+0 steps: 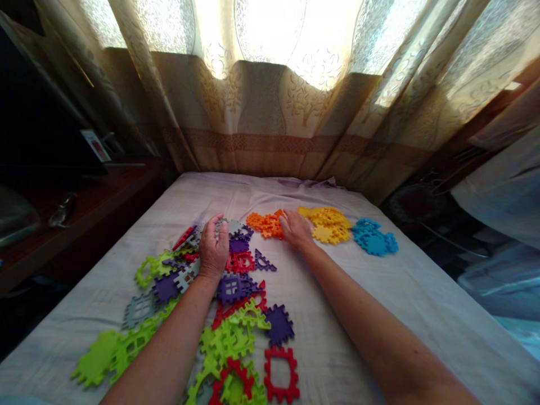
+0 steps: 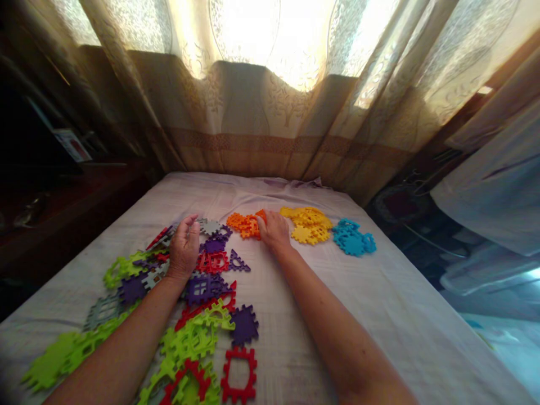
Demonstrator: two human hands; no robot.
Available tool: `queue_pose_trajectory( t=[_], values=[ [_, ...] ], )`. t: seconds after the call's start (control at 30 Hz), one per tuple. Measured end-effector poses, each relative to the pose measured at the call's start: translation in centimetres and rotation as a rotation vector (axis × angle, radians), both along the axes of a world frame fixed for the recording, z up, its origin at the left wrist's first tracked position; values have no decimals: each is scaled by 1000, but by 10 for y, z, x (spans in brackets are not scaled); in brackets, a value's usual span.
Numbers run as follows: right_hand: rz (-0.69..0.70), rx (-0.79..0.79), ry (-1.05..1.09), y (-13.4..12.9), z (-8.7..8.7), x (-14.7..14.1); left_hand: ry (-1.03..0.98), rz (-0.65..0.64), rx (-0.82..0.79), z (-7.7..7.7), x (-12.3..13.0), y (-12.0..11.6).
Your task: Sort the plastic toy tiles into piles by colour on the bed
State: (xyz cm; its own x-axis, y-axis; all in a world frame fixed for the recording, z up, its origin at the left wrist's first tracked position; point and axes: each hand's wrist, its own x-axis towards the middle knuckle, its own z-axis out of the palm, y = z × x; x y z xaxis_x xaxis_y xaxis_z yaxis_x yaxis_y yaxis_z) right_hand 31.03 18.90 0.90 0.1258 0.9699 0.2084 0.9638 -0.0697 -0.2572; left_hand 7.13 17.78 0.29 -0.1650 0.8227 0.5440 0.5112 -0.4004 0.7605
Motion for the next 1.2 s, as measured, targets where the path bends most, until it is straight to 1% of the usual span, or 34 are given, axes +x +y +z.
queue_pose_trajectory(
  t=[0.07, 0.13, 0.27, 0.33, 0.4, 0.47, 0.53, 0.57, 0.63, 0.7, 0.73, 0.8, 0.87, 0.9, 0.97, 1.03, 1.2],
  values=[
    [60, -1, -21, -15, -5, -8, 9, 6, -5, 0, 0, 1],
    [72, -26, -43, -24, -7, -17, 16, 9, -14, -2, 1, 3],
    [-29, -51, -6, -31, -4, -28, -7, -24, -66, -1, 3, 4],
    [-53, -19, 23, -39, -3, -31, -16, -46, -86, 6, 3, 4],
    [23, 51, 40, -53, -4, -34, -20, -73, -82, 17, -4, 4],
    [165, 117, 66, -69, -4, -38, 8, -100, -59, 30, -19, 5],
    [297, 137, 102, -79, -2, -45, 162, -103, -20, 41, -44, 8],
    [343, 133, 120, -80, 1, -50, 255, -88, -28, 44, -58, 10],
    [399, 117, 141, -73, 10, -65, 415, -33, -128, 45, -86, 13],
    [412, 84, 141, -57, 20, -83, 541, 29, -282, 39, -109, 12],
    [406, 57, 136, -47, 24, -92, 588, 24, -355, 36, -117, 10],
    [377, -6, 115, -31, 29, -111, 637, -43, -452, 29, -126, 1],
    [352, -52, 85, -22, 30, -125, 635, -117, -495, 26, -127, -9],
    [345, -61, 71, -21, 30, -129, 621, -130, -507, 26, -126, -15],
    [343, -67, 57, -25, 28, -133, 578, -100, -527, 26, -123, -26],
    [364, -65, 64, -36, 26, -129, 534, -83, -529, 27, -120, -37],
    [483, -21, 114, -73, 24, -106, 508, -210, -419, 25, -112, -67]
  ],
)
